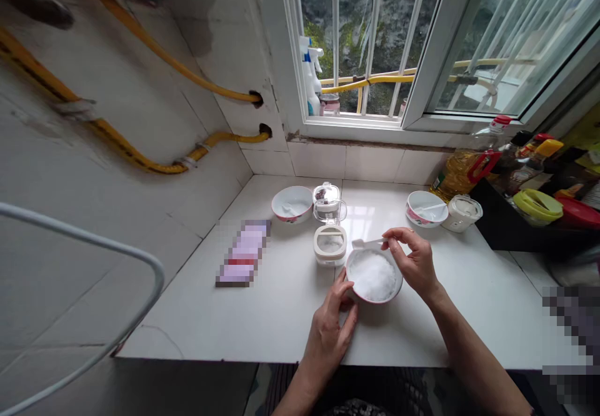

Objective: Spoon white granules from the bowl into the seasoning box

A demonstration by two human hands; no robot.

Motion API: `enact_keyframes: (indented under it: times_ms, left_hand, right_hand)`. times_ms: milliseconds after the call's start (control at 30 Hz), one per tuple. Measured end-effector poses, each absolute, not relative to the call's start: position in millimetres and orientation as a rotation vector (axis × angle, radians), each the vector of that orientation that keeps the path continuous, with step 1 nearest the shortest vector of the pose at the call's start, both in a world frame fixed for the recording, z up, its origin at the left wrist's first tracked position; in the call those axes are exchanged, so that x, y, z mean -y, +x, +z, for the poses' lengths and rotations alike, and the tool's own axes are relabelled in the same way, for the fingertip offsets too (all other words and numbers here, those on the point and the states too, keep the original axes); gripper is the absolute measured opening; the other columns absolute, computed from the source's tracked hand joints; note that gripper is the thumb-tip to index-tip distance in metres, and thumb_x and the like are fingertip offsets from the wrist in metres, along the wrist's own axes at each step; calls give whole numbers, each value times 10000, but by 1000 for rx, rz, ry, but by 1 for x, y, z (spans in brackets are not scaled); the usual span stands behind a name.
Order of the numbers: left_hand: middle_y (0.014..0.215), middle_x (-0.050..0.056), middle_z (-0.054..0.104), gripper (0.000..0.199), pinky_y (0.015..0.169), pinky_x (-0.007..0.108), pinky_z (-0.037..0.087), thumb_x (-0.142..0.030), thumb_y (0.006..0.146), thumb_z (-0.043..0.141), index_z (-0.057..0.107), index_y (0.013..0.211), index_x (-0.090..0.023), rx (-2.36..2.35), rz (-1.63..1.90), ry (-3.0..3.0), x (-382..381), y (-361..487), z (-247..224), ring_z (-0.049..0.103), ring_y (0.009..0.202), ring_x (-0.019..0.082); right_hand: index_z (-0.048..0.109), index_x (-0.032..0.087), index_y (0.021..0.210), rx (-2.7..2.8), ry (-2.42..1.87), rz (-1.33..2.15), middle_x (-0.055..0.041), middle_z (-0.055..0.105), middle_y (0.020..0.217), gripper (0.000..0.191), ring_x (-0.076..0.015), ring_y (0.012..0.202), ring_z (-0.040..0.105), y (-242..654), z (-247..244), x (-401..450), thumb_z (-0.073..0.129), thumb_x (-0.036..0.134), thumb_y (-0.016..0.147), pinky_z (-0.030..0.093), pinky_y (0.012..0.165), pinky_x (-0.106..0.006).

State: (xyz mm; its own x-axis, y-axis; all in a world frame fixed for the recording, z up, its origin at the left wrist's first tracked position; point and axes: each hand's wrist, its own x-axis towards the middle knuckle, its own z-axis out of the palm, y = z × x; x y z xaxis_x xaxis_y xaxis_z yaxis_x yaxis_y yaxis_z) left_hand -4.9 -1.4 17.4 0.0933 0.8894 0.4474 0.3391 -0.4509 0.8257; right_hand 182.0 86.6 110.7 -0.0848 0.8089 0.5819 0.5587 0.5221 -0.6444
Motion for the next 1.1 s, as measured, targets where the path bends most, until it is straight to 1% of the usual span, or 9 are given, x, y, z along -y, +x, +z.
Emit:
enact_keyframes:
  times_ms: [67, 167, 300, 467, 567, 700, 800, 933, 1100]
  left_hand:
    - [1479, 184, 502, 372, 780, 264, 611, -114, 942, 518, 487, 1294, -229, -1201, 1358, 1852, 1, -5, 18, 719, 825, 127]
    - [1471, 186, 510, 365, 774, 262, 613, -120, 943, 523, 491, 1290, -228, -1205, 1363, 1861, 1, -5, 18, 718, 810, 125]
    - [1469, 176, 515, 375, 769, 255, 613, -117, 941, 520, 491, 1296, -234, -1202, 1379, 1868, 1, -4, 17, 720, 820, 125]
    - [1471, 175, 512, 382, 787, 258, 612, -114, 939, 517, 491, 1302, -231, -1201, 1378, 1860, 0, -4, 16, 721, 832, 127]
    - [1470, 179, 511, 380, 788, 261, 612, -123, 942, 519, 490, 1306, -229, -1196, 1377, 1861, 0, -4, 17, 720, 823, 127]
    - [1467, 178, 516, 378, 774, 264, 614, -121, 940, 520, 489, 1301, -229, -1200, 1382, 1869, 1, -5, 17, 718, 804, 127]
    - [1472, 180, 511, 373, 778, 270, 615, -115, 939, 519, 489, 1294, -225, -1204, 1372, 1867, 1, -5, 17, 718, 813, 129]
    - [1475, 181, 509, 373, 777, 273, 617, -113, 937, 517, 488, 1292, -222, -1208, 1364, 1863, 1, -5, 17, 719, 801, 127]
    - [1474, 182, 508, 379, 775, 268, 614, -109, 936, 515, 480, 1294, -227, -1205, 1365, 1870, 1, -5, 17, 711, 781, 117]
  right_hand:
    - [659, 223, 841, 1812, -1167, 267, -6, 692, 649, 146, -206, 704, 651, 188, 108, -89, 530, 156, 858, 500, 733, -349]
    - [639, 221, 775, 1921, -1167, 163, -15, 694, 678, 178, -198, 687, 638, 190, 102, -92, 506, 113, 825, 489, 763, -357]
    - [625, 213, 782, 2061, -1120, 141, -19, 678, 677, 177, -190, 656, 616, 184, 97, -92, 495, 100, 824, 479, 783, -364]
    - [624, 223, 795, 2056, -1100, 301, -5, 674, 655, 183, -191, 679, 630, 181, 96, -90, 495, 96, 820, 476, 776, -348]
    - [634, 231, 771, 1996, -1140, 398, 0, 676, 629, 174, -204, 716, 645, 181, 96, -90, 507, 125, 823, 473, 765, -342]
    - [641, 228, 728, 1919, -1188, 516, -1, 678, 608, 175, -203, 717, 634, 180, 98, -90, 505, 162, 817, 466, 754, -336]
    - [646, 222, 729, 1817, -1243, 617, 4, 667, 591, 165, -193, 683, 618, 180, 101, -89, 503, 197, 808, 461, 725, -322]
    - [637, 210, 721, 1649, -1275, 781, 19, 633, 564, 143, -164, 589, 587, 181, 104, -89, 507, 235, 777, 457, 654, -294]
    - [632, 207, 695, 1543, -1301, 875, 27, 610, 537, 129, -158, 567, 581, 181, 104, -90, 524, 262, 742, 457, 630, -284]
